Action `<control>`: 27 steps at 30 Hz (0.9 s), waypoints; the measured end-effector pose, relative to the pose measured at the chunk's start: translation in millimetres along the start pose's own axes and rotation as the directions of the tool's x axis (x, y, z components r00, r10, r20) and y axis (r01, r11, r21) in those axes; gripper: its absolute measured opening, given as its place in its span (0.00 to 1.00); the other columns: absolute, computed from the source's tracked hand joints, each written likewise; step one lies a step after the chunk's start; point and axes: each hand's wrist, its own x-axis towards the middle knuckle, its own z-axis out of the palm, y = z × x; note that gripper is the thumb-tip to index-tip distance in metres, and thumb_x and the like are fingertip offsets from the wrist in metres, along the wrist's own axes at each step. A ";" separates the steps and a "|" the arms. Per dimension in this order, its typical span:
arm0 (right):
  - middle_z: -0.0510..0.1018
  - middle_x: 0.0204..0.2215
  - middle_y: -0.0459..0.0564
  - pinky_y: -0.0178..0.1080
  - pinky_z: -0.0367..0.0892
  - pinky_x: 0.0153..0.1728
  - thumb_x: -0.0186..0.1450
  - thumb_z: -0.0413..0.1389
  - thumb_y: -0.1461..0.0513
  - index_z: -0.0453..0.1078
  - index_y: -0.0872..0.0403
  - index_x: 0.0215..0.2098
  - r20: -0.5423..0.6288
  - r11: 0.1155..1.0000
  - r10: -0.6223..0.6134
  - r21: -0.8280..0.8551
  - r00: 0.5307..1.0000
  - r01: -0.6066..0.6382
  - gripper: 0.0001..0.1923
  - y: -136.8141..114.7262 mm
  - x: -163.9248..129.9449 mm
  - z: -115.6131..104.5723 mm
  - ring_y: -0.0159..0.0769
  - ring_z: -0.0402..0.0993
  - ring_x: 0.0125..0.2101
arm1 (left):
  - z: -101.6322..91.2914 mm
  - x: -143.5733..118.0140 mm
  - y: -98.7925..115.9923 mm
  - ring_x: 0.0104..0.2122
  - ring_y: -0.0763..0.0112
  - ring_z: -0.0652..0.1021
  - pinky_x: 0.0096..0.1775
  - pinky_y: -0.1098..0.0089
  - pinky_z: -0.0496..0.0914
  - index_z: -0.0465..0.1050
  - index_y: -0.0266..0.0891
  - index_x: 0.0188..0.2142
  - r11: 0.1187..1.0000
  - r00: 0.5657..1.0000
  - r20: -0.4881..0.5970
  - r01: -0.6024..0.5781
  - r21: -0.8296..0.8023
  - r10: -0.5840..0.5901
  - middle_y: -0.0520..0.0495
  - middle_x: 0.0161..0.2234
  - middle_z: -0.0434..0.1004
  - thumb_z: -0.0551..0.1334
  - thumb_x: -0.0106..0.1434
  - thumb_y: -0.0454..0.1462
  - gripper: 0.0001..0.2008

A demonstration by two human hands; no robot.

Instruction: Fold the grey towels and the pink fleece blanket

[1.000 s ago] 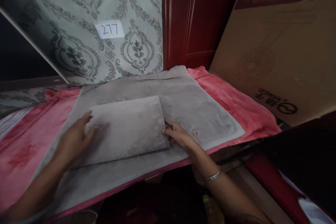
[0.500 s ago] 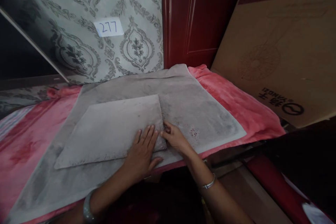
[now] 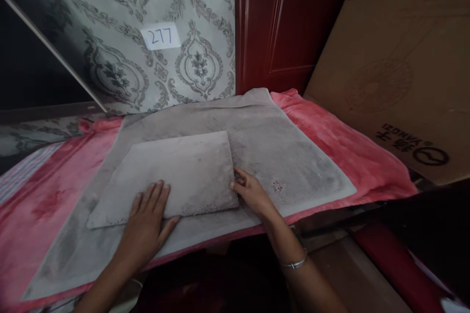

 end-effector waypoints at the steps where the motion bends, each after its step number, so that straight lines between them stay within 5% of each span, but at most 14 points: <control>1: 0.82 0.38 0.51 0.48 0.74 0.43 0.62 0.62 0.54 0.65 0.50 0.64 -0.002 1.000 -0.002 -0.009 1.000 0.002 0.33 -0.2 -0.3 0.0 0.45 0.77 0.41 | -1.1 -5.2 -9.7 0.66 0.42 0.62 0.62 0.40 0.57 0.52 0.27 0.69 0.999 0.999 0.013 0.037 0.010 -0.037 0.26 0.67 0.58 0.49 0.70 0.52 0.37; 12: 0.82 0.35 0.49 0.48 0.72 0.44 0.61 0.63 0.52 0.65 0.50 0.65 0.004 0.999 0.034 0.023 0.999 -0.034 0.35 -2.1 -1.0 1.0 0.46 0.78 0.40 | -11.5 -48.8 -89.7 0.67 0.37 0.59 0.61 0.37 0.60 0.56 0.28 0.68 0.886 0.872 0.224 0.459 -0.065 -0.435 0.27 0.70 0.52 0.51 0.63 0.56 0.43; 15: 0.82 0.35 0.49 0.48 0.71 0.46 0.58 0.65 0.52 0.67 0.51 0.63 -0.012 0.997 0.052 0.050 0.999 -0.052 0.36 -7.4 -2.3 3.3 0.45 0.77 0.39 | -12.2 -55.2 -95.0 0.68 0.37 0.55 0.60 0.34 0.59 0.58 0.32 0.68 0.899 0.891 0.195 0.430 -0.079 -0.409 0.30 0.70 0.53 0.51 0.64 0.50 0.37; 18: 0.82 0.40 0.51 0.48 0.70 0.47 0.58 0.65 0.51 0.71 0.51 0.59 -0.009 0.997 0.049 0.054 0.999 -0.049 0.32 -16.1 -4.2 6.4 0.46 0.77 0.42 | -15.8 -49.6 -90.7 0.69 0.45 0.57 0.62 0.36 0.58 0.52 0.42 0.71 0.958 0.966 0.136 0.239 -0.159 -0.218 0.38 0.70 0.54 0.50 0.64 0.41 0.35; 21: 0.81 0.46 0.52 0.49 0.70 0.48 0.60 0.63 0.48 0.73 0.49 0.55 -0.001 0.997 0.053 0.053 0.999 -0.052 0.28 -22.7 -4.4 8.7 0.47 0.76 0.45 | -19.7 -28.1 -79.0 0.68 0.53 0.60 0.64 0.41 0.57 0.46 0.48 0.72 0.964 0.992 0.103 0.101 -0.247 -0.078 0.44 0.70 0.57 0.50 0.67 0.40 0.34; 27: 0.82 0.39 0.52 0.50 0.68 0.49 0.57 0.66 0.50 0.73 0.52 0.56 0.023 0.999 0.045 0.007 0.999 -0.045 0.31 -21.4 -2.0 8.6 0.47 0.77 0.41 | -10.8 10.2 -59.9 0.68 0.44 0.59 0.62 0.34 0.57 0.62 0.38 0.67 0.963 0.965 0.169 0.226 -0.148 -0.201 0.35 0.69 0.57 0.49 0.70 0.47 0.29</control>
